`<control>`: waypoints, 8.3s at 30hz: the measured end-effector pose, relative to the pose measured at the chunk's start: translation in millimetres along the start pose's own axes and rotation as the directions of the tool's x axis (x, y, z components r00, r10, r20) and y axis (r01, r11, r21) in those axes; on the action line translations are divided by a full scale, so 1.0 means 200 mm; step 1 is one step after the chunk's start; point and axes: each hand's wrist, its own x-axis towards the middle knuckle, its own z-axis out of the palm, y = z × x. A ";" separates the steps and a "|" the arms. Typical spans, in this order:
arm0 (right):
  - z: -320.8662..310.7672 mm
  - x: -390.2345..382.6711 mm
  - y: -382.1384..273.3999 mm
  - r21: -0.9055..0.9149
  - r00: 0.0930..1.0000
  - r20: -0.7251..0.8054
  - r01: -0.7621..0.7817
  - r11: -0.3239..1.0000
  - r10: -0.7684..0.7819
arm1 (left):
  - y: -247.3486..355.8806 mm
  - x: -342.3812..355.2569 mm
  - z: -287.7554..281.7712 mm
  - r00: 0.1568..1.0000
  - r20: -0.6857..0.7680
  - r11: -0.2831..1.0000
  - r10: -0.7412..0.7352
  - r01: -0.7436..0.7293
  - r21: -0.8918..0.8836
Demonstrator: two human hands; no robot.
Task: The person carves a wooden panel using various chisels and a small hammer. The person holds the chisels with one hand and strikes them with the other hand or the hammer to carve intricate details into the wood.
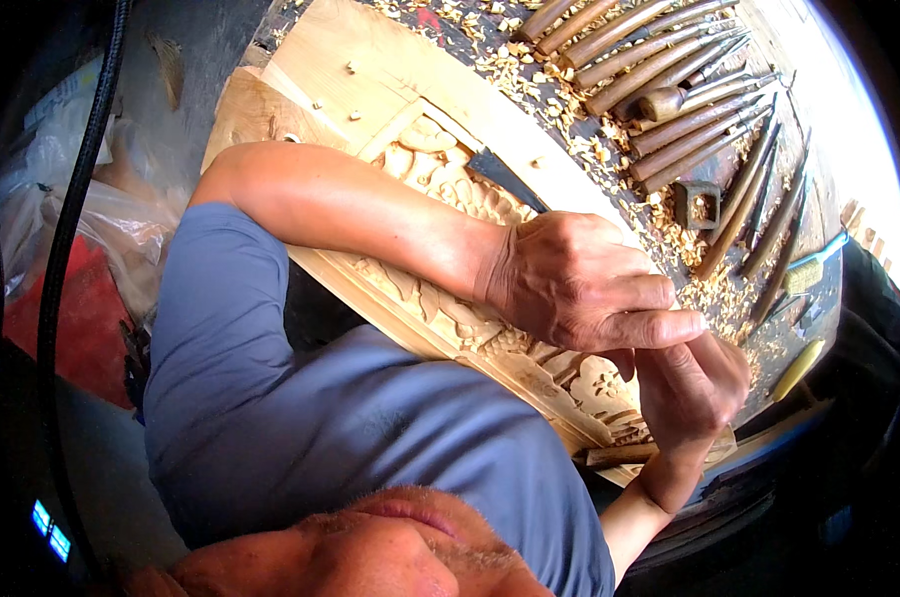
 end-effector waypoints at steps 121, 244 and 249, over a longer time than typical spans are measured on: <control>0.66 -0.49 -0.34 0.920 0.545 -0.303 -0.048 0.389 0.782 | 1.18 0.11 -0.55 0.718 0.639 -0.139 0.277 0.688 -0.712; 0.67 -0.18 -0.51 0.063 0.845 -0.419 -0.337 0.939 0.332 | -0.20 -0.18 -0.39 0.930 0.360 0.993 0.067 -0.029 -0.112; 0.68 -0.18 -0.50 0.036 0.839 -0.447 -0.330 0.943 0.311 | -0.20 -0.18 -0.38 0.913 0.401 0.991 0.074 -0.021 -0.134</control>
